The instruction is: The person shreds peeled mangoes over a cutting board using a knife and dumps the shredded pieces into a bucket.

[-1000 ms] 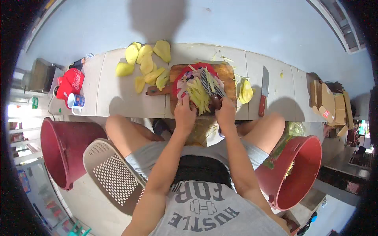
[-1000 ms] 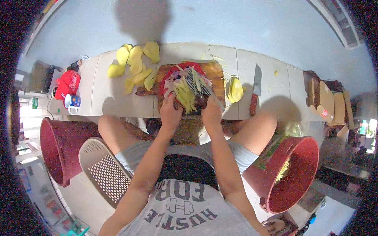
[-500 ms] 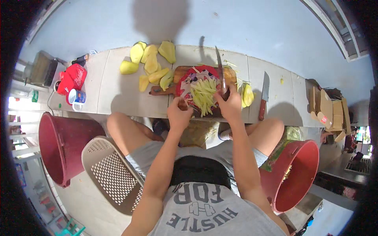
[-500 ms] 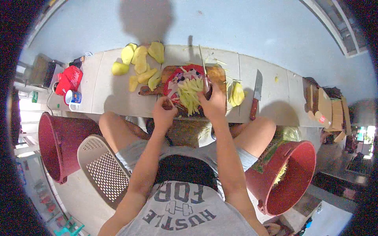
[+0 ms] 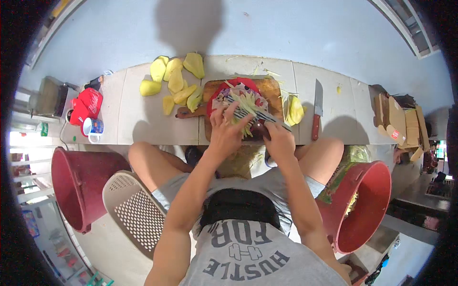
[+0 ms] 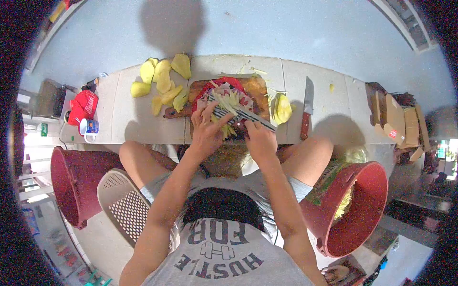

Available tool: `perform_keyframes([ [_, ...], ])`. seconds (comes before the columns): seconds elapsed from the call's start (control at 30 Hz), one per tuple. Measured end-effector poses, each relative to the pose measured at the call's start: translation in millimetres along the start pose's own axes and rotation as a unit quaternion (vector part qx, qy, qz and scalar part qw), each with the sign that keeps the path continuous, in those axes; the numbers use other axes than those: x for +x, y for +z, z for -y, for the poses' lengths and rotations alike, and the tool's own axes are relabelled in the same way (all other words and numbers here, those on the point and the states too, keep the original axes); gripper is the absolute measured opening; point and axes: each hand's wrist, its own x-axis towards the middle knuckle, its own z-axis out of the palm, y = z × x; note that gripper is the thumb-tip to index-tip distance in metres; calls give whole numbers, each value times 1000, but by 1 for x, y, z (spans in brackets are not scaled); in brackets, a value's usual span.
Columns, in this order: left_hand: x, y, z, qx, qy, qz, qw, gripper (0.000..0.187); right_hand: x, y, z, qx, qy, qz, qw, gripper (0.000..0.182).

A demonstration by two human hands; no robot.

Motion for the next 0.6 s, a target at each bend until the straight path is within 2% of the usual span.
perform_keyframes([
  [0.1,7,-4,8,28,8,36,999,69,-8,-2,2,-24,-16,-8,1000,38],
  [0.17,12,-7,15,59,-2,103,993,68,-15,0,-2,-31,-25,-18,999,37],
  [0.23,18,-4,25,55,-11,114,992,67,-24,-1,-4,-38,-34,-25,998,36],
  [0.3,22,0,35,49,-20,123,991,67,-31,-10,-5,-59,-32,25,997,34],
  [0.37,23,7,44,47,-45,133,989,63,-37,-20,-4,-53,-18,34,998,34],
  [0.4,24,8,45,45,-44,133,989,63,-38,-22,-5,-47,-5,42,998,35],
  [0.43,24,10,46,28,-81,100,991,61,-38,-23,-7,-48,-4,43,998,35],
  [0.47,24,10,48,11,-118,66,991,60,-38,-23,-10,-3,26,4,1000,35],
  [0.5,22,10,51,10,-119,67,991,60,-38,-23,-12,43,55,-34,997,35],
  [0.53,19,9,54,-17,-175,41,984,57,-31,-21,-13,43,55,-33,997,35],
  [0.57,15,8,56,-45,-231,15,972,55,-19,-17,-15,69,112,-33,991,39],
  [0.6,8,11,56,-45,-232,16,972,55,-6,-12,-18,95,168,-33,981,43],
])
